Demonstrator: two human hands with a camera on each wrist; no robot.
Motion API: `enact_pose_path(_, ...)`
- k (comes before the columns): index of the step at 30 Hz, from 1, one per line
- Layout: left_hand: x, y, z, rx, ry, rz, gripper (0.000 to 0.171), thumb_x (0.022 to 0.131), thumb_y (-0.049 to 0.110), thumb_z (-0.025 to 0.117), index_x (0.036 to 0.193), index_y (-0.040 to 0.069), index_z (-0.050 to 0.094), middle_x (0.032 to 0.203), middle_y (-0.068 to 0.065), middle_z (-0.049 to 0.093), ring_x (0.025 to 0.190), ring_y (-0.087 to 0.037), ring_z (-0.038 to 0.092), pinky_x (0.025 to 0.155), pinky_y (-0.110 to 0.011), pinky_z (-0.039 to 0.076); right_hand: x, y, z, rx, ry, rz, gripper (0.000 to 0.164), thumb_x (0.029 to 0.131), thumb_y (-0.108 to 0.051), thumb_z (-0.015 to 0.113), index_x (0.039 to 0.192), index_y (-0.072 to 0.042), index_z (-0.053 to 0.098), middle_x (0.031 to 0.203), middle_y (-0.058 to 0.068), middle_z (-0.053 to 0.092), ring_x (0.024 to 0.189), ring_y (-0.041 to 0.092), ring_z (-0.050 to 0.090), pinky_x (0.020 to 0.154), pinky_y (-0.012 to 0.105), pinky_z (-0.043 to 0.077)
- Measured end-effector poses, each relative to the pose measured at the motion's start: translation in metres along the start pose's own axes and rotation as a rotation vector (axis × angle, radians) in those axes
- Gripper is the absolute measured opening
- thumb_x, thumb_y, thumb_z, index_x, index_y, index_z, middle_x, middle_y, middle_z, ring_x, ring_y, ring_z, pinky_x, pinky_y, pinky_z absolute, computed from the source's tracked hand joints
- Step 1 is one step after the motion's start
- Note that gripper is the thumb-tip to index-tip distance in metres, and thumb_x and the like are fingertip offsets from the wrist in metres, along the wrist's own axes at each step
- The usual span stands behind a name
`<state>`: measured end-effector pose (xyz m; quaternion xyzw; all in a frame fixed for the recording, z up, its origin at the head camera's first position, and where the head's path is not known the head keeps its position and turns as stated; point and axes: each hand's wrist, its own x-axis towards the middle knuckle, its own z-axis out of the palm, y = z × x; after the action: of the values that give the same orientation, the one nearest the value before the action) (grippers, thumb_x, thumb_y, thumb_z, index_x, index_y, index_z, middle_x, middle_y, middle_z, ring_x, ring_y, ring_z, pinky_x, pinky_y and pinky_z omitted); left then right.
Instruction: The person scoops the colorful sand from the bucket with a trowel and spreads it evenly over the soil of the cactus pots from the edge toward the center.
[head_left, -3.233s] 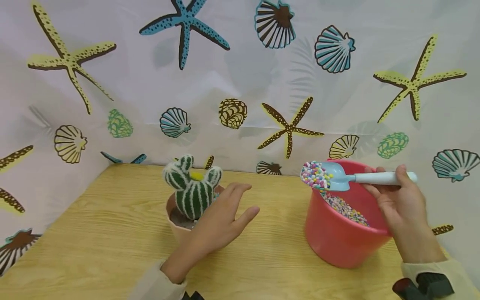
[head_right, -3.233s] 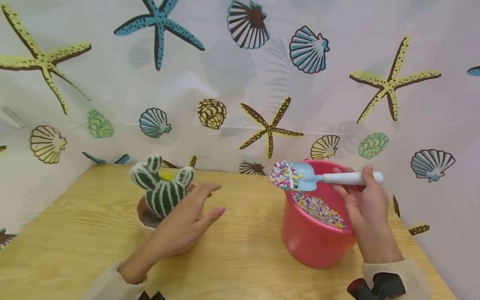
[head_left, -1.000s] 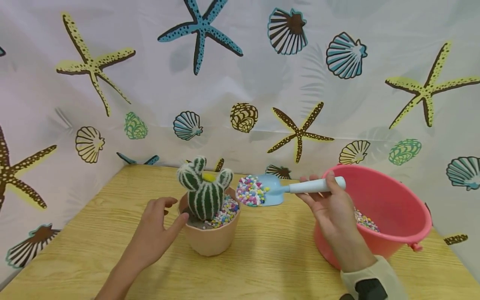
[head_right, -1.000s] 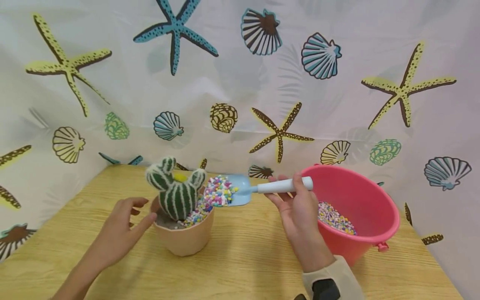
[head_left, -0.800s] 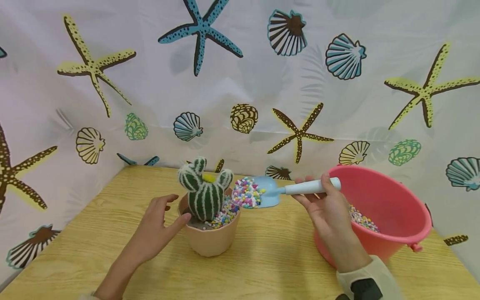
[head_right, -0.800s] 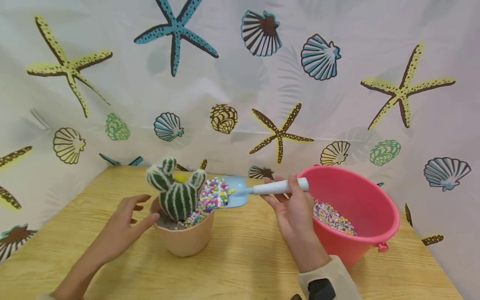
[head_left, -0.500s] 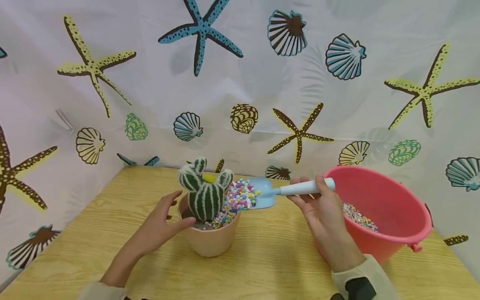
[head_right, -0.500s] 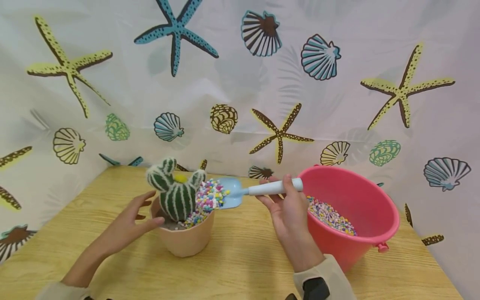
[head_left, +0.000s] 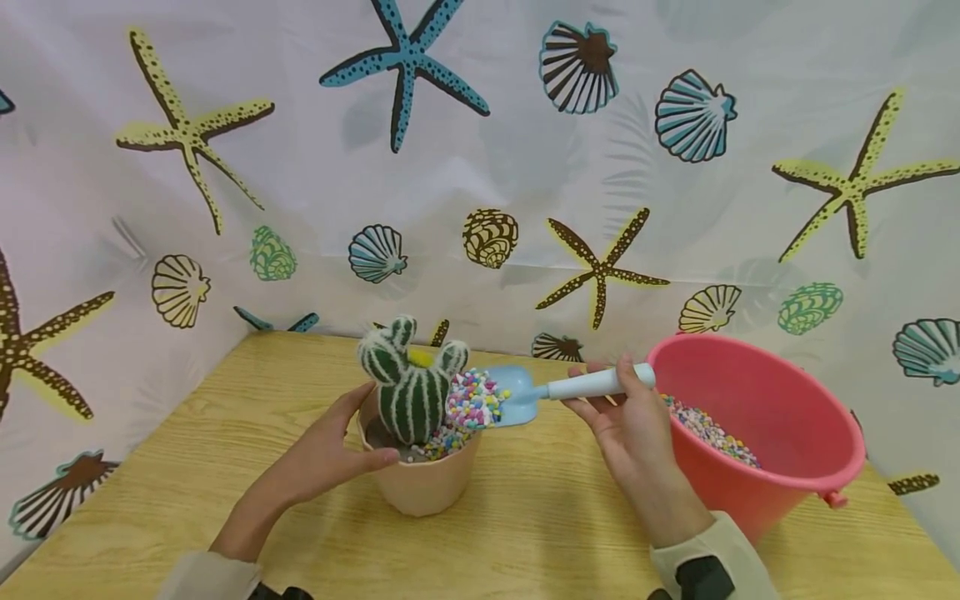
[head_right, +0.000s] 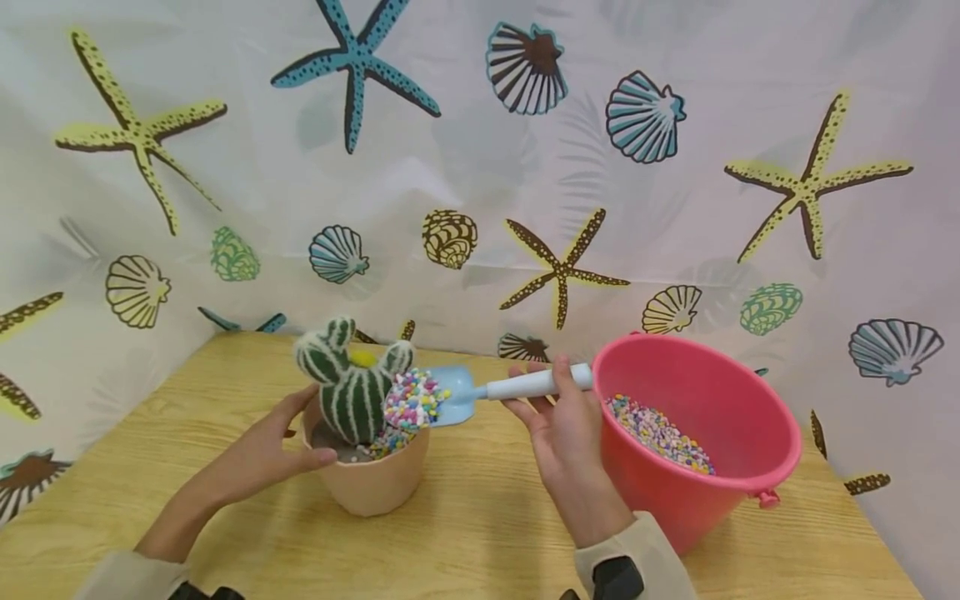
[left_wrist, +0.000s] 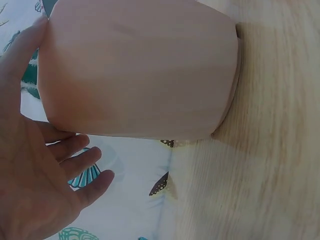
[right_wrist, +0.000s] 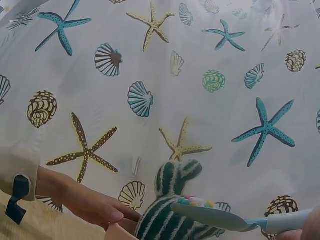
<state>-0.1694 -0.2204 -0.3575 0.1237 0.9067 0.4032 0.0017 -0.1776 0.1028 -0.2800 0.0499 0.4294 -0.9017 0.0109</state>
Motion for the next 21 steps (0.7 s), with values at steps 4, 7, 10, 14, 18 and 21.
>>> enact_pose_path(4,-0.002,-0.001,0.001,0.027,0.011,0.037,0.098,0.086,0.047,0.067,0.153,0.003,0.009,0.156,-0.025,0.015,0.142,-0.046,0.018,0.108,-0.064,0.023,0.002,0.005,0.001,-0.002,0.0,-0.003,0.018,0.103,-0.03,0.037,0.11,-0.013,0.037,0.111,0.011,0.044,0.1,0.023,0.064,0.097,0.048,0.043)
enact_pose_path(7,-0.006,0.001,0.001,0.07,0.037,0.048,0.096,0.086,0.049,0.066,0.153,0.005,0.014,0.155,-0.023,0.022,0.14,-0.044,0.024,0.107,-0.063,0.027,0.003,0.008,0.001,-0.002,0.003,0.002,0.016,0.103,-0.029,0.036,0.111,-0.015,0.036,0.114,0.011,0.042,0.101,0.023,0.064,0.098,0.048,0.043)
enact_pose_path(10,-0.009,0.007,0.002,0.124,0.07,0.03,0.096,0.084,0.054,0.066,0.152,0.007,0.019,0.153,-0.021,0.028,0.137,-0.044,0.031,0.105,-0.062,0.032,0.003,0.009,0.0,-0.001,0.009,0.006,0.014,0.104,-0.027,0.035,0.112,-0.016,0.036,0.115,0.011,0.04,0.102,0.024,0.063,0.098,0.049,0.043)
enact_pose_path(14,-0.015,0.017,0.005,0.201,0.1,-0.007,0.099,0.083,0.06,0.062,0.152,0.004,0.019,0.152,-0.023,0.03,0.13,-0.046,0.041,0.1,-0.06,0.037,0.004,0.01,0.0,-0.003,0.013,0.007,0.015,0.103,-0.028,0.037,0.112,-0.016,0.034,0.117,0.011,0.04,0.106,0.025,0.061,0.097,0.049,0.043)
enact_pose_path(18,-0.018,0.026,0.01,0.28,0.137,-0.048,0.102,0.083,0.064,0.058,0.151,-0.001,0.019,0.149,-0.028,0.03,0.117,-0.051,0.05,0.094,-0.06,0.043,0.005,0.012,-0.001,-0.004,0.016,0.019,0.017,0.103,-0.029,0.038,0.114,-0.017,0.034,0.118,0.011,0.04,0.109,0.027,0.059,0.098,0.049,0.043)
enact_pose_path(21,-0.02,0.031,0.016,0.327,0.164,-0.09,0.103,0.083,0.068,0.055,0.15,-0.001,0.018,0.148,-0.03,0.031,0.111,-0.053,0.053,0.093,-0.064,0.04,0.006,0.015,-0.002,-0.001,0.019,0.027,0.017,0.103,-0.029,0.037,0.114,-0.017,0.034,0.117,0.011,0.039,0.106,0.026,0.059,0.098,0.051,0.042)
